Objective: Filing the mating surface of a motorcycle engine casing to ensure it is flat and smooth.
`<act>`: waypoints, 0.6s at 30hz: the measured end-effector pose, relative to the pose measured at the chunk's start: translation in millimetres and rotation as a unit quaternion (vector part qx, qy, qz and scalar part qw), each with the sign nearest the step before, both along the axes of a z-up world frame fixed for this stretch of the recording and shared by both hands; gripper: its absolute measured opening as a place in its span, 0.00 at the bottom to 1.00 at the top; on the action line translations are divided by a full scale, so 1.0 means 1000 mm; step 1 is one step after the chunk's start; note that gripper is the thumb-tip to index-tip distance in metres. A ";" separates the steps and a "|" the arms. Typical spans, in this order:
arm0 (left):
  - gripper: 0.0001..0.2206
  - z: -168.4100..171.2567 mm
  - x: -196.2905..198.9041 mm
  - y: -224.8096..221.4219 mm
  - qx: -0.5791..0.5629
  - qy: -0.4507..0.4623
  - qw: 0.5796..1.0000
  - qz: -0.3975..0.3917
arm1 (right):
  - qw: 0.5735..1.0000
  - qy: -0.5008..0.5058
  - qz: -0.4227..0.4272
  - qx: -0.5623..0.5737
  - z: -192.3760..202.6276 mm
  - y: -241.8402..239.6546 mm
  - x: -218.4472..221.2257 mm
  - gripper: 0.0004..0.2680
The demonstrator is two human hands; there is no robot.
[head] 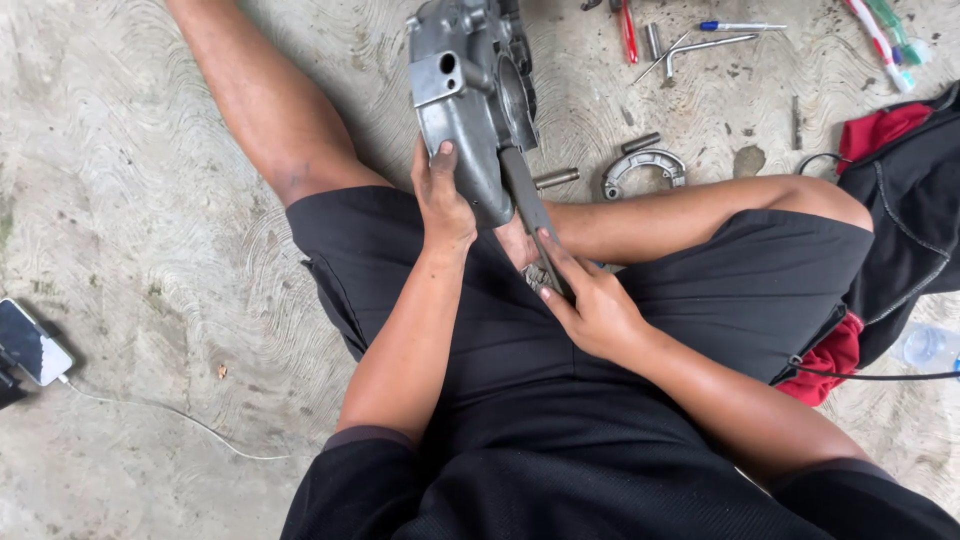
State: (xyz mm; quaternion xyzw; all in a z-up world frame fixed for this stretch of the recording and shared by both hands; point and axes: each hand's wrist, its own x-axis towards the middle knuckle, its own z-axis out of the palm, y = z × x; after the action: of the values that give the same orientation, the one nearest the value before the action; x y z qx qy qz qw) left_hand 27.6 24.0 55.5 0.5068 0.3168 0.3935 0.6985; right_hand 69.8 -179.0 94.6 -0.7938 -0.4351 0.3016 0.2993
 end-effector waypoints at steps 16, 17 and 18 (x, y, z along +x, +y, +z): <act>0.10 -0.009 0.005 -0.002 -0.003 -0.001 0.999 0.040 | 0.996 0.041 0.031 -0.071 0.013 -0.007 0.009 0.23; 0.11 -0.003 0.005 -0.001 -0.010 0.001 0.999 0.036 | 0.998 0.048 0.020 -0.043 0.013 -0.009 0.006 0.23; 0.13 0.003 0.005 0.000 -0.017 0.002 0.999 0.033 | 0.998 0.054 0.011 -0.015 0.013 -0.010 0.004 0.23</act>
State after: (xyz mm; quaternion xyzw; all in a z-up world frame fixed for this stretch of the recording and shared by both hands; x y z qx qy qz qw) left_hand 32.9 24.3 58.4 0.4849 0.3414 0.4097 0.6931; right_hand 73.3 -188.8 107.8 -0.7762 -0.4218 0.3541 0.3070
